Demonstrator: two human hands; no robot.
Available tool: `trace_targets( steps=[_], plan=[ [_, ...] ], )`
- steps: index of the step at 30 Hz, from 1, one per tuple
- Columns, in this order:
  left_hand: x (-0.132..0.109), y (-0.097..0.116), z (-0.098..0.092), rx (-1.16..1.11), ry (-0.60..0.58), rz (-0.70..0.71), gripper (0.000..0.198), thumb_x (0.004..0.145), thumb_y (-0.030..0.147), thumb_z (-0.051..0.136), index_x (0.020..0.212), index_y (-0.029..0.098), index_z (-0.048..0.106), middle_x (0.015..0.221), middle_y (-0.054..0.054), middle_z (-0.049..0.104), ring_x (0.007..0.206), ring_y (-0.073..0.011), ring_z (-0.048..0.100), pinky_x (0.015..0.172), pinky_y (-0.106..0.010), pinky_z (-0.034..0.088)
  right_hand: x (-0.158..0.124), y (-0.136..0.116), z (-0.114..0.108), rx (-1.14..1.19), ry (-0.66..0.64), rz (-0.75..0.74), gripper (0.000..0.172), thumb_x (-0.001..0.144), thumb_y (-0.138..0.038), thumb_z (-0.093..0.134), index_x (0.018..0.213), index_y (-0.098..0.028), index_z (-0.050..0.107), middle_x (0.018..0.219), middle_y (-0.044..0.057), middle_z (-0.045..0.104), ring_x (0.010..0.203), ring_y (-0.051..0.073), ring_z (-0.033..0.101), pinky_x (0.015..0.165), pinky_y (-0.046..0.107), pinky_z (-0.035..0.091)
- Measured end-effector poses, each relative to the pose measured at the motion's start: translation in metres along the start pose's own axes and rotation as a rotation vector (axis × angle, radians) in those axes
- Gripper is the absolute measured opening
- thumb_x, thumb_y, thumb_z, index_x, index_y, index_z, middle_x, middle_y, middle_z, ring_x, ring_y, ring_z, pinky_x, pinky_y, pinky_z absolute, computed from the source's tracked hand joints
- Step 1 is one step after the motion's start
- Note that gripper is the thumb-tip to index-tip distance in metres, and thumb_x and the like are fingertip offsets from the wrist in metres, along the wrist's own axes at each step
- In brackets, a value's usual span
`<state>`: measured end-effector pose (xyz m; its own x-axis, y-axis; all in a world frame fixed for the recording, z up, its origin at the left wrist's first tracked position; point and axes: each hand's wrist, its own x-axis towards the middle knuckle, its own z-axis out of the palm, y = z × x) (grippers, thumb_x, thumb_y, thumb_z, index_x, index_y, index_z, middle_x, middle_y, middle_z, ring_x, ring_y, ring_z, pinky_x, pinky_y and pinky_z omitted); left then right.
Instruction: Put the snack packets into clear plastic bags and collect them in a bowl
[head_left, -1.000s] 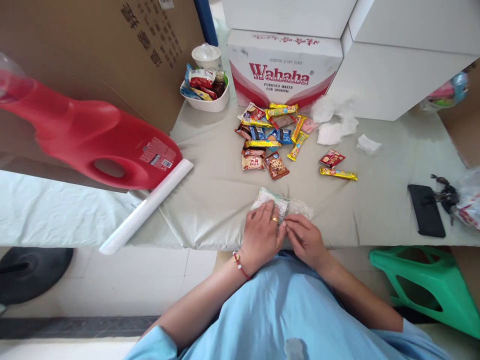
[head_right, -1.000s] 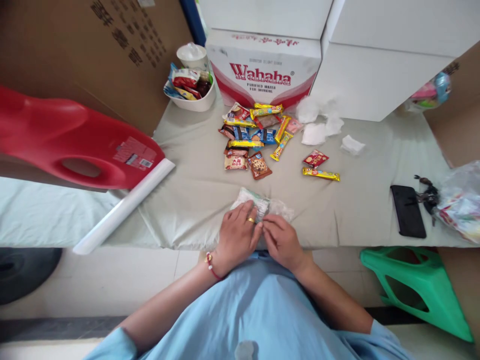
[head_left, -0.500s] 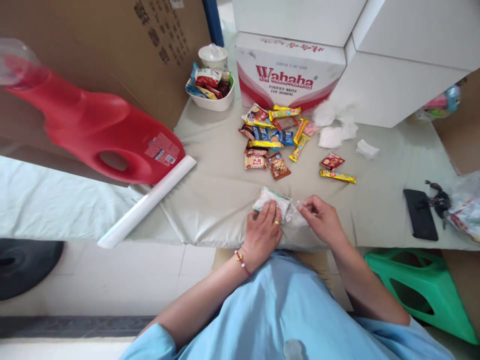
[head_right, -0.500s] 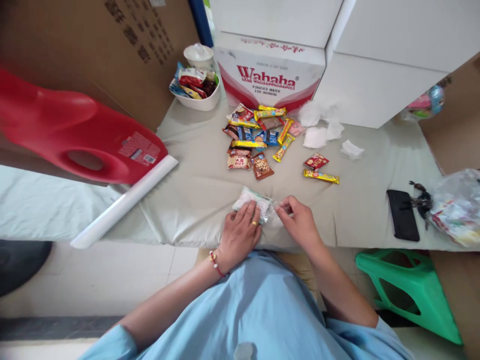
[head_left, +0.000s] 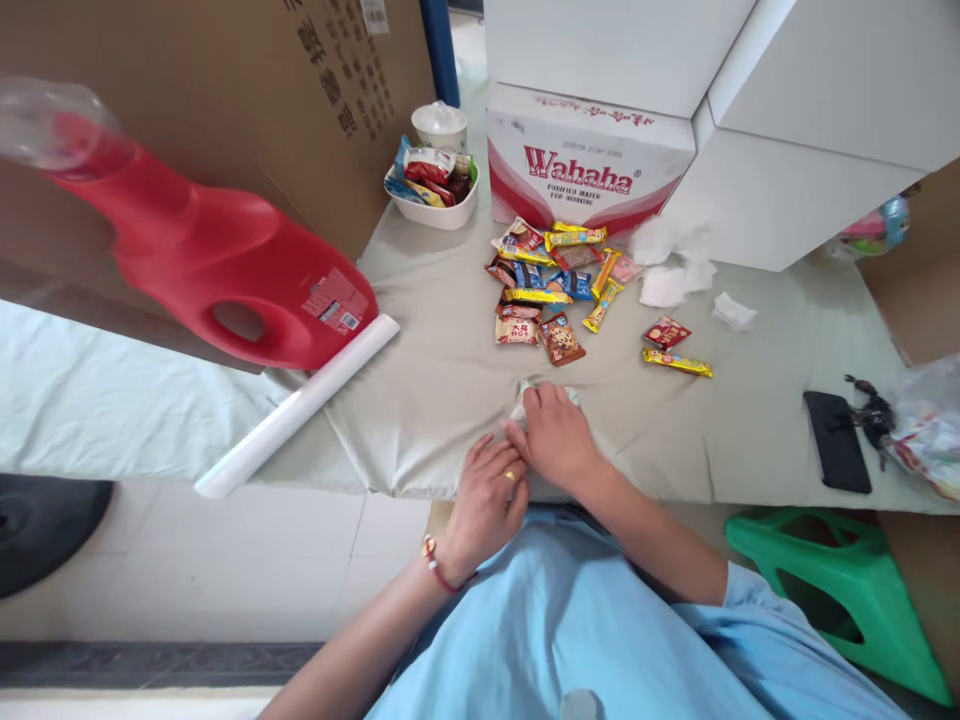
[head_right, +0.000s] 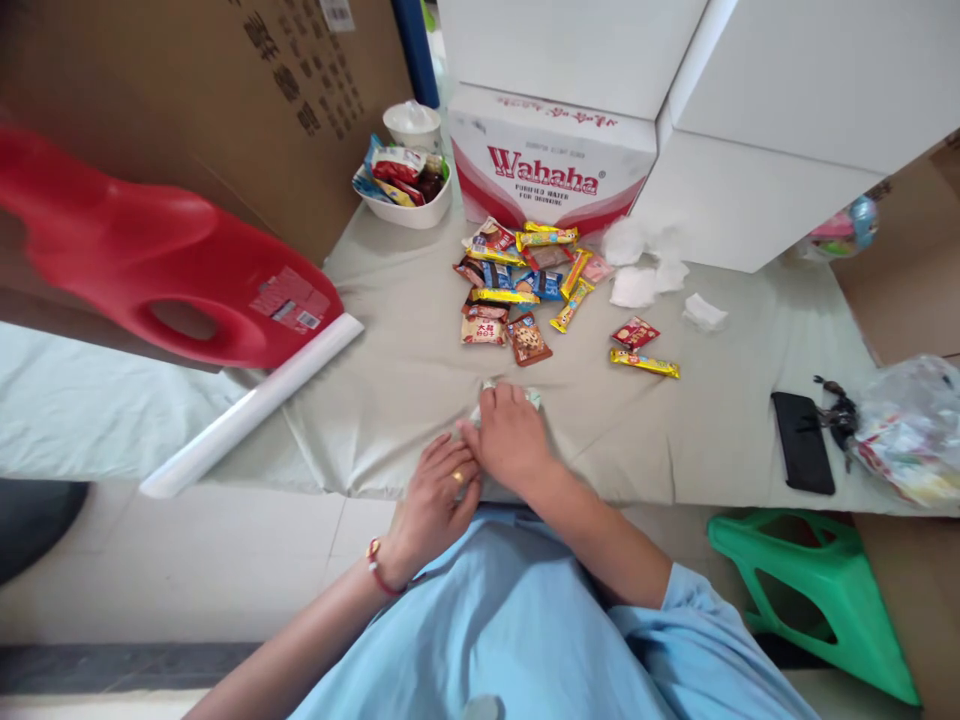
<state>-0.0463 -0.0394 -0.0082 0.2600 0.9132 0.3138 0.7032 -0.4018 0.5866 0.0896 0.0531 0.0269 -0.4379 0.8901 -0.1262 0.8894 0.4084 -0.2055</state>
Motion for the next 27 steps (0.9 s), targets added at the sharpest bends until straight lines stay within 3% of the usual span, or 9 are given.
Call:
trace_targets(
  steps=[4, 7, 10, 14, 17, 19, 21, 24, 27],
  plan=[
    [-0.027, -0.017, -0.01, -0.057, 0.14, -0.07, 0.021, 0.096, 0.009, 0.056, 0.104, 0.022, 0.071, 0.102, -0.005, 0.08, 0.107, -0.0217, 0.072, 0.101, -0.043, 0.057, -0.018, 0.004, 0.021, -0.043, 0.046, -0.109, 0.058, 0.102, -0.044, 0.063, 0.147, -0.009, 0.052, 0.129, 0.022, 0.062, 0.115, 0.034, 0.056, 0.097, 0.047, 0.05],
    [-0.03, -0.023, -0.015, -0.107, 0.213, -0.159, 0.018, 0.098, 0.013, 0.057, 0.1, 0.023, 0.072, 0.1, -0.005, 0.08, 0.108, -0.0223, 0.073, 0.095, -0.041, 0.06, -0.015, 0.013, 0.025, -0.013, 0.034, -0.09, 0.043, 0.104, -0.026, 0.056, 0.145, -0.012, 0.056, 0.13, 0.02, 0.064, 0.114, 0.033, 0.057, 0.097, 0.047, 0.051],
    [-0.019, -0.022, -0.02, -0.231, 0.265, -0.292, 0.016, 0.101, 0.022, 0.057, 0.1, 0.024, 0.073, 0.102, -0.006, 0.079, 0.107, -0.022, 0.072, 0.099, -0.043, 0.058, -0.011, 0.028, 0.014, 0.157, 0.086, -0.037, 0.035, 0.105, -0.02, 0.048, 0.135, -0.015, 0.066, 0.124, 0.019, 0.066, 0.112, 0.032, 0.059, 0.096, 0.046, 0.052],
    [0.006, -0.01, -0.016, -0.625, 0.261, -0.559, 0.027, 0.1, 0.044, 0.064, 0.117, 0.024, 0.072, 0.125, -0.01, 0.072, 0.122, -0.0247, 0.067, 0.098, -0.04, 0.058, -0.015, 0.052, -0.008, 0.755, 0.223, 0.033, 0.032, 0.105, -0.036, 0.051, 0.12, -0.019, 0.073, 0.112, 0.013, 0.07, 0.104, 0.026, 0.063, 0.094, 0.04, 0.054],
    [0.029, 0.002, -0.004, -1.094, 0.158, -0.717, 0.059, 0.087, 0.059, 0.077, 0.131, 0.023, 0.065, 0.14, -0.014, 0.066, 0.125, -0.0281, 0.067, 0.093, -0.038, 0.059, -0.025, 0.061, -0.014, 1.328, 0.016, 0.114, 0.043, 0.099, -0.059, 0.06, 0.112, -0.022, 0.075, 0.096, 0.006, 0.073, 0.087, 0.021, 0.066, 0.081, 0.033, 0.056],
    [0.043, 0.009, 0.005, -1.302, 0.051, -0.795, 0.064, 0.078, 0.062, 0.084, 0.124, 0.019, 0.068, 0.128, -0.014, 0.072, 0.109, -0.0267, 0.072, 0.086, -0.037, 0.06, -0.033, 0.061, -0.011, 1.542, -0.148, 0.165, 0.051, 0.091, -0.067, 0.068, 0.112, -0.022, 0.076, 0.093, 0.004, 0.074, 0.083, 0.021, 0.068, 0.077, 0.033, 0.057],
    [0.053, 0.014, 0.015, -1.326, 0.037, -0.862, 0.058, 0.073, 0.058, 0.089, 0.111, 0.017, 0.071, 0.108, -0.01, 0.078, 0.093, -0.0229, 0.073, 0.081, -0.034, 0.059, -0.041, 0.06, -0.002, 1.583, -0.15, 0.201, 0.055, 0.088, -0.07, 0.069, 0.116, -0.023, 0.075, 0.1, 0.005, 0.076, 0.091, 0.022, 0.07, 0.084, 0.035, 0.058],
    [0.062, 0.017, 0.027, -1.178, 0.119, -0.9, 0.049, 0.07, 0.05, 0.091, 0.101, 0.018, 0.071, 0.093, -0.003, 0.077, 0.084, -0.0192, 0.071, 0.077, -0.031, 0.057, -0.055, 0.058, 0.016, 1.489, 0.003, 0.201, 0.059, 0.091, -0.069, 0.066, 0.132, -0.026, 0.068, 0.124, 0.007, 0.074, 0.115, 0.025, 0.068, 0.103, 0.039, 0.055],
    [0.066, 0.022, 0.037, -1.087, 0.028, -0.856, 0.046, 0.072, 0.05, 0.089, 0.1, 0.019, 0.07, 0.09, -0.002, 0.076, 0.083, -0.0192, 0.07, 0.078, -0.031, 0.056, -0.069, 0.063, 0.03, 1.357, 0.108, 0.182, 0.059, 0.093, -0.061, 0.067, 0.14, -0.025, 0.062, 0.134, 0.009, 0.071, 0.125, 0.026, 0.065, 0.11, 0.043, 0.051]
  ],
)
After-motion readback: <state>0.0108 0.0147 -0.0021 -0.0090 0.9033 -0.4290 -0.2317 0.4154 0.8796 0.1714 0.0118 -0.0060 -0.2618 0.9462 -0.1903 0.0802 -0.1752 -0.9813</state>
